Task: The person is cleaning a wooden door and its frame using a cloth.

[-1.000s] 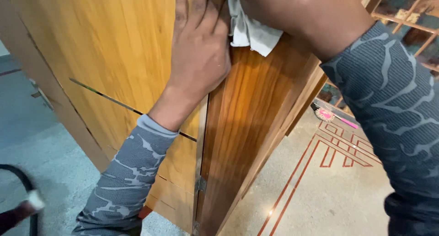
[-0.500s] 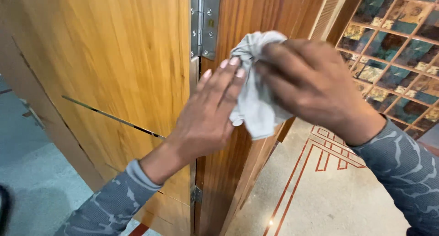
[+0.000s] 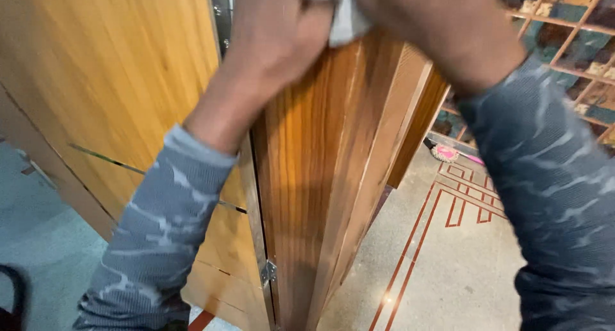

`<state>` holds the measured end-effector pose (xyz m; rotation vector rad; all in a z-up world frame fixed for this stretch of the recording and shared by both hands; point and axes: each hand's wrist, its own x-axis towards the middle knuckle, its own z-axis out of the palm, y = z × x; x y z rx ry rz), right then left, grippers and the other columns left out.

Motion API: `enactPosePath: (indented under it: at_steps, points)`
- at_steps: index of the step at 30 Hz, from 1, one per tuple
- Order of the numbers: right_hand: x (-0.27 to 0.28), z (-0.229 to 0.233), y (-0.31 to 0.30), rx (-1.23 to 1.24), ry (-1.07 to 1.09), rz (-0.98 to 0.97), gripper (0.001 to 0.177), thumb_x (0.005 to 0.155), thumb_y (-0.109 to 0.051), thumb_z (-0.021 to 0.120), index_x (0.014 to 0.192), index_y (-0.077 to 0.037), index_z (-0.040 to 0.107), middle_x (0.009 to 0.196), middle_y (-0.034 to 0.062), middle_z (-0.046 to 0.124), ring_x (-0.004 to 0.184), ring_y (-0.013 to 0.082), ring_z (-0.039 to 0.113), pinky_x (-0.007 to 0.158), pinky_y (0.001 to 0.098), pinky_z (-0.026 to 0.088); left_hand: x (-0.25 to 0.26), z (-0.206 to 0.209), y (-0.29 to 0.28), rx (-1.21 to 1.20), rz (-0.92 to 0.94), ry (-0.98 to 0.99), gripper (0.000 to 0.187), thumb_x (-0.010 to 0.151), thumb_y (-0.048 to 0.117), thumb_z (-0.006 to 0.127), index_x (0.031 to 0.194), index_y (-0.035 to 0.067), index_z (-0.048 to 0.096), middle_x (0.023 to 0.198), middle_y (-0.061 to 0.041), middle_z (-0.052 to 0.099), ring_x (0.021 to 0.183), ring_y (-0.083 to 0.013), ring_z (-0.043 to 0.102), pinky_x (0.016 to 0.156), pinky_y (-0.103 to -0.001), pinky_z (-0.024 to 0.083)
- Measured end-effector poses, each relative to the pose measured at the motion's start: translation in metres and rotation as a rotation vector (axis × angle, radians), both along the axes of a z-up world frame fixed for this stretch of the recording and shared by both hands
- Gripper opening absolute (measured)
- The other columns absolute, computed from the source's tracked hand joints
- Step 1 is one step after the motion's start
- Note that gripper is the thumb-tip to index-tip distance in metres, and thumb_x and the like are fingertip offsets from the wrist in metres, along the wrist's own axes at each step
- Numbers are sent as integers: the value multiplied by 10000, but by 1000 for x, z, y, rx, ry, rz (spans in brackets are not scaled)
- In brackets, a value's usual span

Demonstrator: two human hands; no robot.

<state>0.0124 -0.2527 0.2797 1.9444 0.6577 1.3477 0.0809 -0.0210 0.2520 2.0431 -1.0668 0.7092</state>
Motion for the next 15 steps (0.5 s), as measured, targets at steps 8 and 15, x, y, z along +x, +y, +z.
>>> enactPosePath:
  at_steps: [8, 15]
  points:
    - [13, -191, 40, 556, 175, 491, 723, 1169, -297, 417, 1747, -154, 6, 1738, 146, -125, 1638, 314, -79, 1306, 547, -1, -37, -165, -1, -6, -11, -245, 852, 1038, 380, 519, 1629, -97, 134, 1702, -358, 56, 1619, -499, 22, 1332, -612, 18]
    - [-1, -277, 23, 563, 281, 585, 802, 1081, -424, 458, 1662, -8, 94, 1710, 295, 70, 1605, 470, 135, 1297, 626, 135, -47, -282, 14, 104, 76, -454, 836, 1007, 448, 561, 1598, -69, 275, 1685, -269, 178, 1614, -431, 69, 1296, -632, -8]
